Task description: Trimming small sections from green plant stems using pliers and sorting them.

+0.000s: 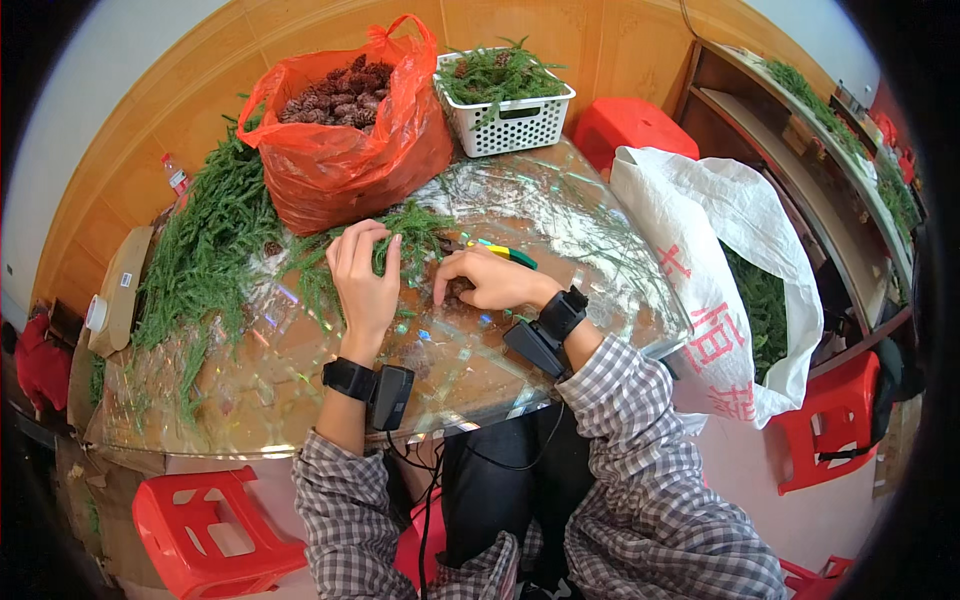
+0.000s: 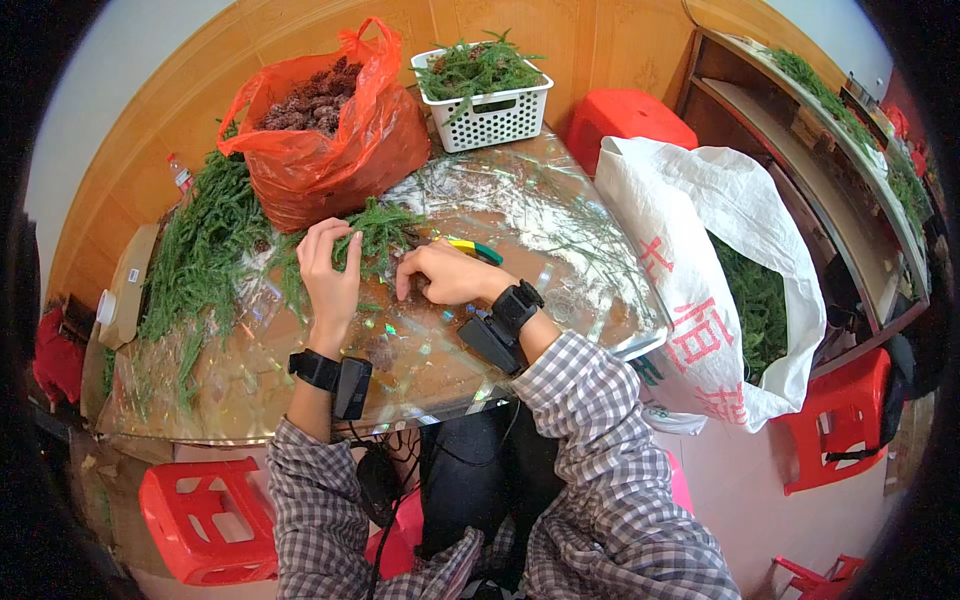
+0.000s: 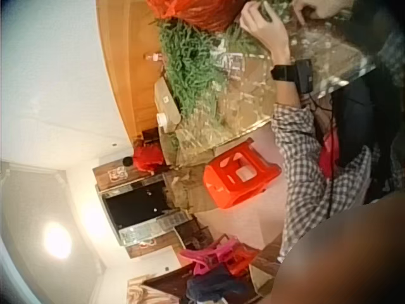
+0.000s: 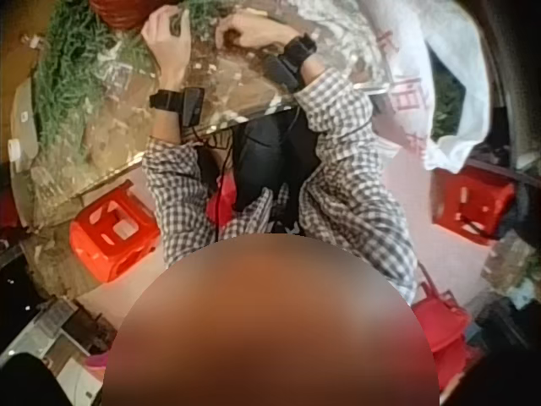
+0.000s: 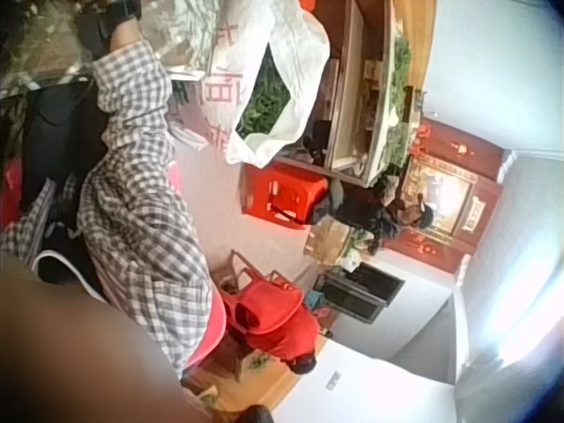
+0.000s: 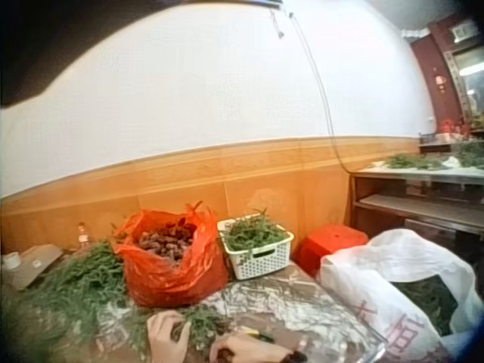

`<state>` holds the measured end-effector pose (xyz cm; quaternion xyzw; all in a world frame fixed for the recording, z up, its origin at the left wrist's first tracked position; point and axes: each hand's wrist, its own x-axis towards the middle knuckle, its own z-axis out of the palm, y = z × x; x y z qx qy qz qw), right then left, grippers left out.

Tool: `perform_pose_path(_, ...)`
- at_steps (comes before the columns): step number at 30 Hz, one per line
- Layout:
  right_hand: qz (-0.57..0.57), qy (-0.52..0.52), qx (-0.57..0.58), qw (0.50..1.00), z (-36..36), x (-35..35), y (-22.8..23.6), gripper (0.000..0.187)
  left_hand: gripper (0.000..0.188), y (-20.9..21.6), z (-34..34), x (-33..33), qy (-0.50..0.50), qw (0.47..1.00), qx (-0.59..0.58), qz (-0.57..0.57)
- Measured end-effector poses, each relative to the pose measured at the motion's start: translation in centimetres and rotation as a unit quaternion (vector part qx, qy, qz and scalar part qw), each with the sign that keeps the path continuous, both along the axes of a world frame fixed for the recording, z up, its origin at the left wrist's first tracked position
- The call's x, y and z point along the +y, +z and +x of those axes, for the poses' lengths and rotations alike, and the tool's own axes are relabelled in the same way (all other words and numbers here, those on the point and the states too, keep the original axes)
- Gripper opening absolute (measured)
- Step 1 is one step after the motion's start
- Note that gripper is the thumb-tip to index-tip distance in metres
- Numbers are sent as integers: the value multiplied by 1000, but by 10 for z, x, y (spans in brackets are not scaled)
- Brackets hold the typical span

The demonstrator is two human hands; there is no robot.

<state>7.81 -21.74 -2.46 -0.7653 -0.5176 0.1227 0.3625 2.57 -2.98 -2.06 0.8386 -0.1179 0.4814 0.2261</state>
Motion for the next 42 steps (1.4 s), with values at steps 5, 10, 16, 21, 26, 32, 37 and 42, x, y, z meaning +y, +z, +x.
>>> perform_pose_path(5,109,-30,19,993,-1,0,-2,22,13,-2,3,-2,5,1000,-4,19)
perform_pose_path(10,171,-47,83,981,-4,5,4,14,13,-4,2,4,15,998,7,61)
perform_pose_path(16,233,-35,229,944,-3,3,5,18,18,-2,2,-2,-11,991,-5,135)
perform_pose_path(21,271,-49,377,884,-7,-2,14,20,24,-4,4,-1,-30,969,-24,242)
perform_pose_path(26,374,-57,462,802,-6,-9,16,19,22,-4,3,-1,-40,946,-44,320)
perform_pose_path(32,421,-130,470,764,-2,-10,12,18,14,-2,1,-5,-6,992,-35,118)
perform_pose_path(37,400,-154,477,767,6,-10,5,18,10,-4,4,-1,-13,992,22,-125)
perform_pose_path(42,394,-148,476,772,6,-8,2,20,10,-9,9,0,-42,976,48,-208)
